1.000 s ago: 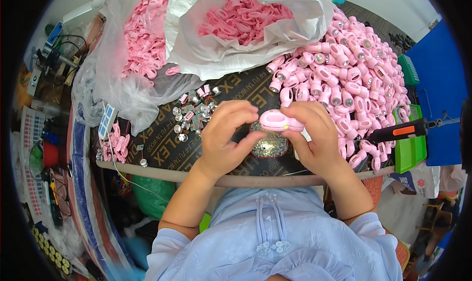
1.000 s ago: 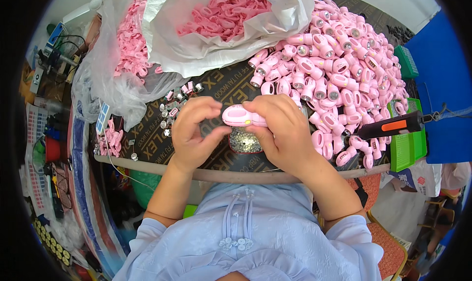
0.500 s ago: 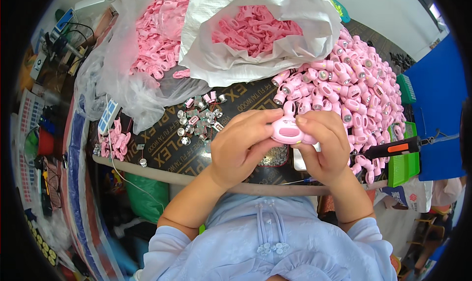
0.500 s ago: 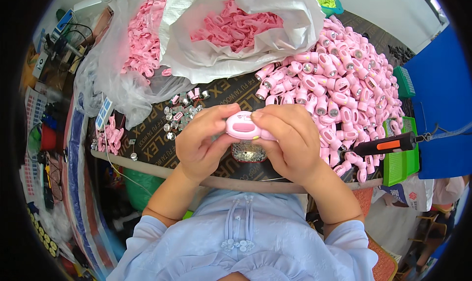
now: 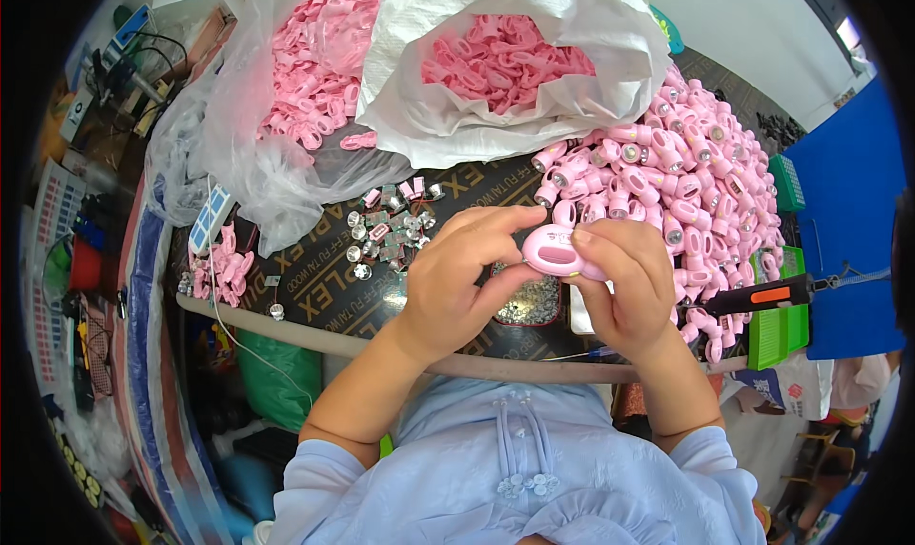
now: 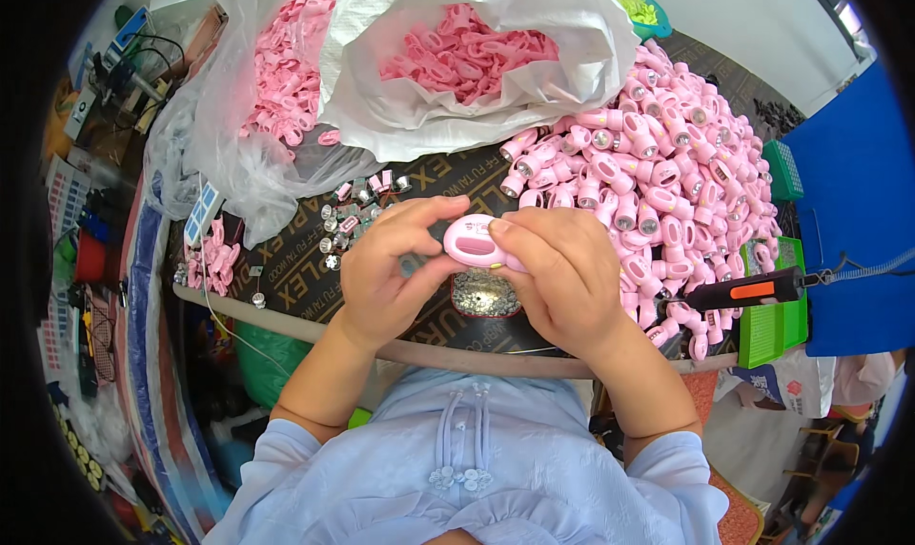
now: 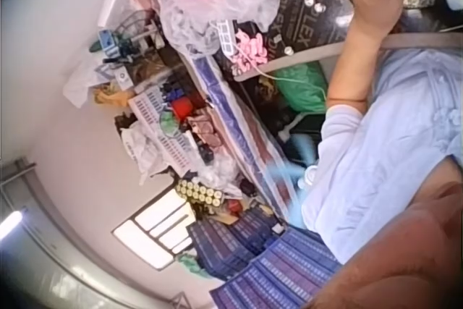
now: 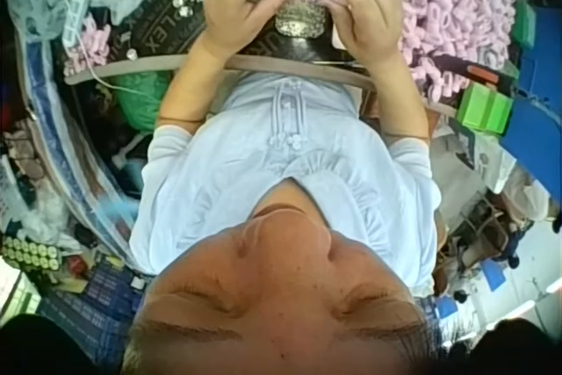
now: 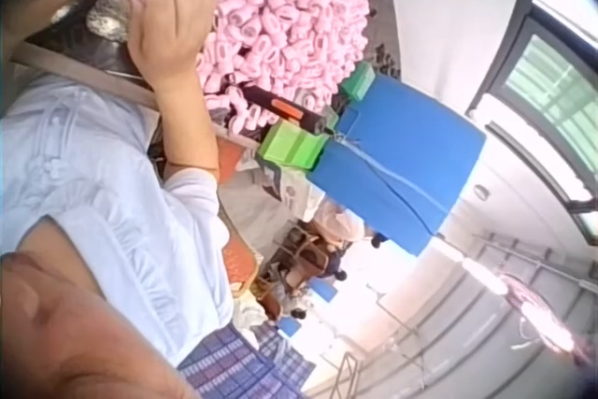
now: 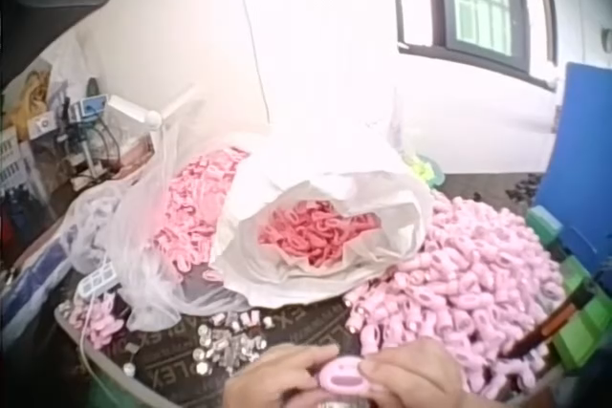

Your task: Manually assembling small pink toy parts by inserting metal components and decorative elements.

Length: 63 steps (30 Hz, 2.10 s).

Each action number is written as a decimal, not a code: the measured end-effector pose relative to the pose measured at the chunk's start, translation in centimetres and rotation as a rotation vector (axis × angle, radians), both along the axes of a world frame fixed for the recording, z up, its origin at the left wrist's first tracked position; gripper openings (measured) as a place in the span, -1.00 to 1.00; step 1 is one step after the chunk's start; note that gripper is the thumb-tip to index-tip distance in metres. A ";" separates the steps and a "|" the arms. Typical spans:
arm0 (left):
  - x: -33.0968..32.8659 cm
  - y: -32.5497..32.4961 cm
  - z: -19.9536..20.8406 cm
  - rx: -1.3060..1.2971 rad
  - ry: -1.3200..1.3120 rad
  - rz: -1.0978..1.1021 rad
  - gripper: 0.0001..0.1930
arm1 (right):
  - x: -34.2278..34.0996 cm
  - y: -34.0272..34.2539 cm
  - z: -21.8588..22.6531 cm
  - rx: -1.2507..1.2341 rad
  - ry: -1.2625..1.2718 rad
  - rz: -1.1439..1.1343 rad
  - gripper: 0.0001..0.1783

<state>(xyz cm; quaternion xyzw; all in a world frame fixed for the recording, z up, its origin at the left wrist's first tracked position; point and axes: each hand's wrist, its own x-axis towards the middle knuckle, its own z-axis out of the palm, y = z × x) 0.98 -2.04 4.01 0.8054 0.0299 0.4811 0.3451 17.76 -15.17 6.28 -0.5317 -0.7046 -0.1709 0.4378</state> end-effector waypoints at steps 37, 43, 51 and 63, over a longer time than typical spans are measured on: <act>1.0 0.6 -0.7 0.116 -0.029 -0.056 -0.48 | 0.8 0.5 1.6 -0.250 0.155 0.125 -0.57; 1.2 0.2 -0.1 0.234 -0.032 -0.015 -0.43 | 0.2 0.6 1.0 -0.143 0.162 0.129 -0.59; 0.6 0.1 0.0 0.187 0.014 -0.043 -0.58 | 0.0 0.7 0.6 -0.113 0.213 0.136 -0.64; 1.4 -0.7 -4.3 -1.506 0.114 -0.782 -0.74 | 1.0 2.4 -3.2 -0.697 1.448 0.336 -0.85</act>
